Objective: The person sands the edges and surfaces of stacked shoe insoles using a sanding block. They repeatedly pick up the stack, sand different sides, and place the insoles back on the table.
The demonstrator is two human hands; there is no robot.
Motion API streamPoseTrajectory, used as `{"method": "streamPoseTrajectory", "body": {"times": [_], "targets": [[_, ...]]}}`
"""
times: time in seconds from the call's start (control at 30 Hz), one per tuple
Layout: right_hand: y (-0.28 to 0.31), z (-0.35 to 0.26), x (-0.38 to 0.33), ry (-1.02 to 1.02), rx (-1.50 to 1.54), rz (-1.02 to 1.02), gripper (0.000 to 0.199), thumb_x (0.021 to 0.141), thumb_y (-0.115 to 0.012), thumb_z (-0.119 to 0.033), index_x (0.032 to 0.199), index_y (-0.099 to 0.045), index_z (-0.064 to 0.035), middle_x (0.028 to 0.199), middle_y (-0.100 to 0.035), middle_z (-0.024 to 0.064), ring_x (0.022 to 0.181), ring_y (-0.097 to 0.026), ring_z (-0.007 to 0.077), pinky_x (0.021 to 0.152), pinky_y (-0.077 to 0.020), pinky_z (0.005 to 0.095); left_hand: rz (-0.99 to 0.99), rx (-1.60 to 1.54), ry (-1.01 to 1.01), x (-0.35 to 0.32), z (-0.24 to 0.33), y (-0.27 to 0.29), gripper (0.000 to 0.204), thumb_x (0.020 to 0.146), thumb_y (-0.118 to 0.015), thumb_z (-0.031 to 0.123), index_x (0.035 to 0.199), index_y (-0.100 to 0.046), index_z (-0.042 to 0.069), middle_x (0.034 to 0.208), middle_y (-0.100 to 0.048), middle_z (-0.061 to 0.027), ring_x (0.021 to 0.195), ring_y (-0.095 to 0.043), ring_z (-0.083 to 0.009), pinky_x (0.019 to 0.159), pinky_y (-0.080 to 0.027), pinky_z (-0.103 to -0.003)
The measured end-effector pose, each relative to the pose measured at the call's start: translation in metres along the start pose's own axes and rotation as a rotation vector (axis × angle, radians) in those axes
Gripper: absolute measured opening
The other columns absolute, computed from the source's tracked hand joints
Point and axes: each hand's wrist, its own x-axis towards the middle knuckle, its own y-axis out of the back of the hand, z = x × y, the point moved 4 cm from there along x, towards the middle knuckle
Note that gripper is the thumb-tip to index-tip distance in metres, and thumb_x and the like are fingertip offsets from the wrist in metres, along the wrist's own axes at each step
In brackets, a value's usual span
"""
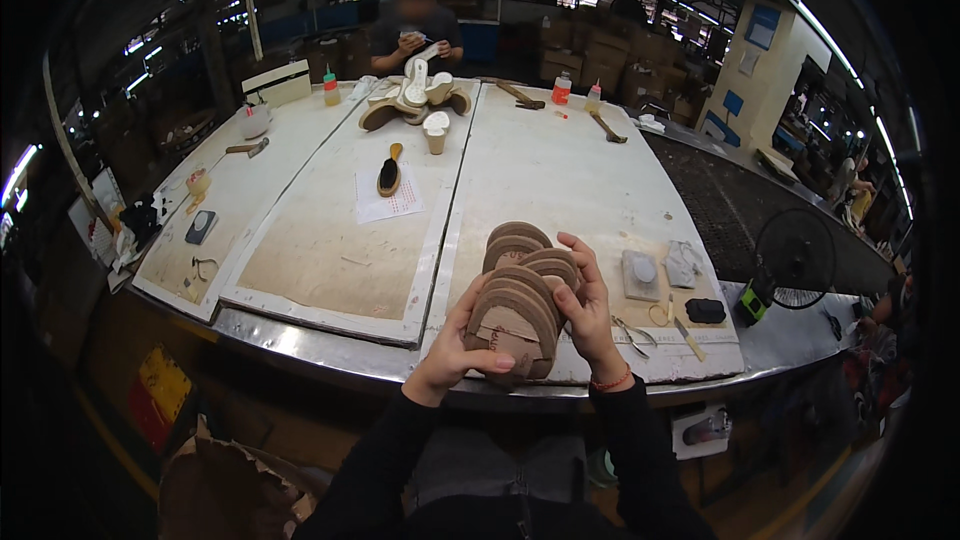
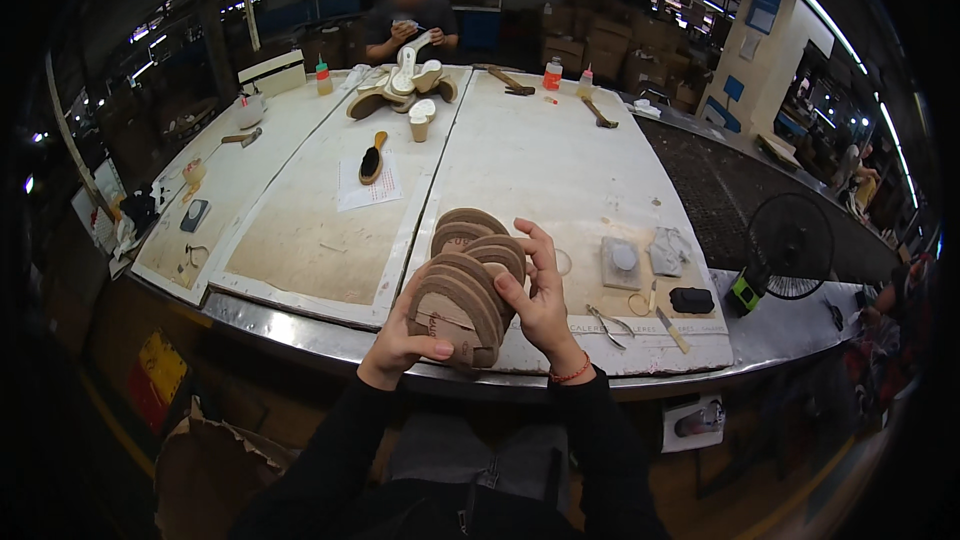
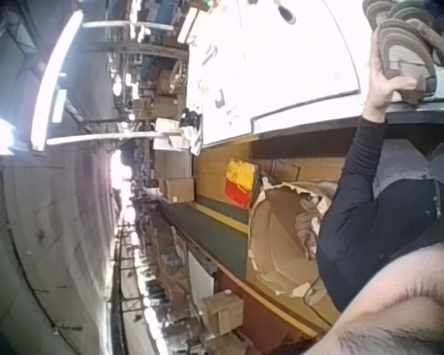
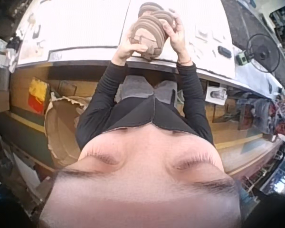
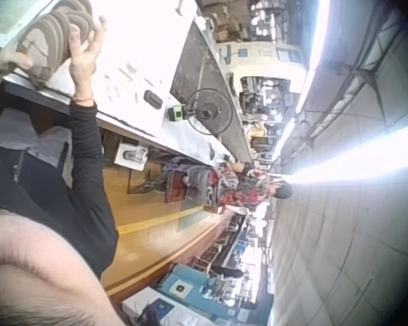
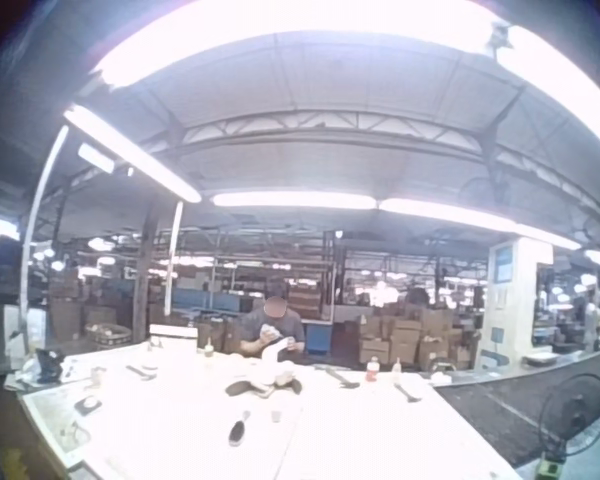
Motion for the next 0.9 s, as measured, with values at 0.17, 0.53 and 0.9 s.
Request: {"method": "streamPoseTrajectory", "body": {"times": [0.17, 0.53, 0.9], "targets": [[0.009, 0.012, -0.002, -0.019, -0.073, 0.043, 0.029, 0.097, -0.061, -0.021, 0.117, -0.054, -0.0003, 0.111, -0.059, 0.0048, 0.103, -0.054, 0.011, 0.09, -0.0427, 0.0257, 0.072, -0.019, -0.148, -0.005, 0.004, 0.004, 0.104, 0.062, -0.083, 0.004, 0.151, -0.029, 0.004, 0.142, -0.046, -0.011, 0.134, -0.043, -0.0225, 0.112, -0.032, -0.035], [0.021, 0.012, -0.011, -0.074, 0.152, 0.078, 0.027, 0.101, -0.056, -0.021, 0.118, -0.053, -0.0006, 0.11, -0.06, 0.0047, 0.103, -0.054, 0.0094, 0.092, -0.0428, 0.0251, 0.628, 0.183, -0.603, -0.006, 0.068, 0.072, 0.061, 0.086, -0.066, -0.001, 0.141, -0.039, -0.001, 0.126, -0.056, -0.0135, 0.115, -0.057, -0.0216, 0.099, -0.047, -0.035], [-0.01, -0.02, -0.003, -0.057, 0.209, -0.03, 0.03, 0.102, -0.053, -0.021, 0.122, -0.052, 0.0018, 0.11, -0.062, 0.0056, 0.101, -0.056, 0.0089, 0.091, -0.0442, 0.0236, 0.273, 0.229, -0.397, 0.066, -0.009, 0.038, 0.06, 0.098, -0.059, 0.02, 0.148, -0.03, 0.002, 0.135, -0.051, -0.0128, 0.122, -0.053, -0.0197, 0.102, -0.046, -0.034]]}}
